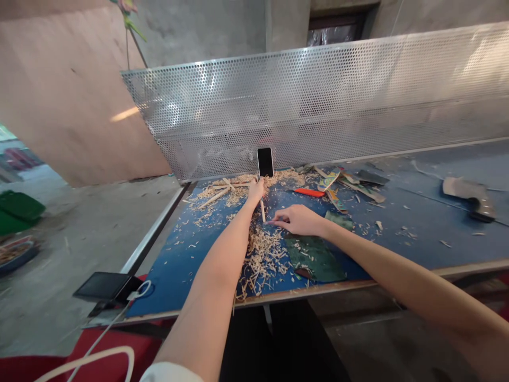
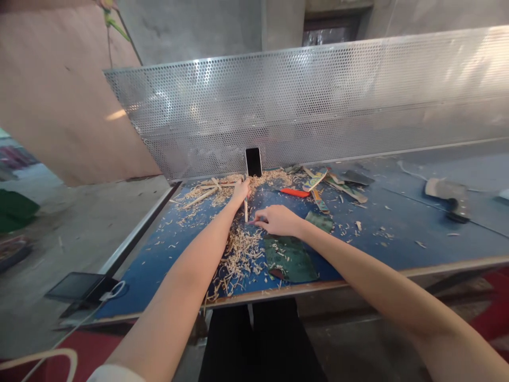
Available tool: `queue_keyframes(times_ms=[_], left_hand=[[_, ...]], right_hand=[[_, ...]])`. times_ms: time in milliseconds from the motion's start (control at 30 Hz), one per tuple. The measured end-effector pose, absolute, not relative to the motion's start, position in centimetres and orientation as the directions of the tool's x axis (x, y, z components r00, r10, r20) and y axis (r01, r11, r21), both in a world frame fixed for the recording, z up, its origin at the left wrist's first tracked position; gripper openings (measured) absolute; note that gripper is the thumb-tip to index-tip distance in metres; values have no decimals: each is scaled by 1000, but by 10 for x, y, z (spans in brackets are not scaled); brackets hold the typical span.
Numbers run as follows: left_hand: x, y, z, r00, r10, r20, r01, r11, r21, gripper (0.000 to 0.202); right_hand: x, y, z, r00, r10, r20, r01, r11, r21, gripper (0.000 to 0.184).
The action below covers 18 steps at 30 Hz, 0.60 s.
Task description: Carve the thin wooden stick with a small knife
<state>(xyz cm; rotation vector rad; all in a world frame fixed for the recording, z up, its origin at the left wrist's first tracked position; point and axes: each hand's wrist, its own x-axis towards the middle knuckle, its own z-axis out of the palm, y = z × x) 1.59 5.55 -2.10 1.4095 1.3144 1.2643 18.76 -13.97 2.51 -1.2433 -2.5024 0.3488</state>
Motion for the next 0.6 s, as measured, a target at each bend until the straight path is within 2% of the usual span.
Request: queue_keyframes(times_ms=[167,367,600], left_hand=[[17,51,-18,-59,994,96,111,-89,990,22],[16,50,-20,-21,996,88,47,-87,995,25],[13,45,-17,19,995,101,30,-102,994,22]], right_hand=[[189,-134,24,-496,811,312,751,580,-314,28],[189,-122,14,-569,777,270,743,626,-236,25],[189,-118,10,-562,786,257,766,612,-197,28]])
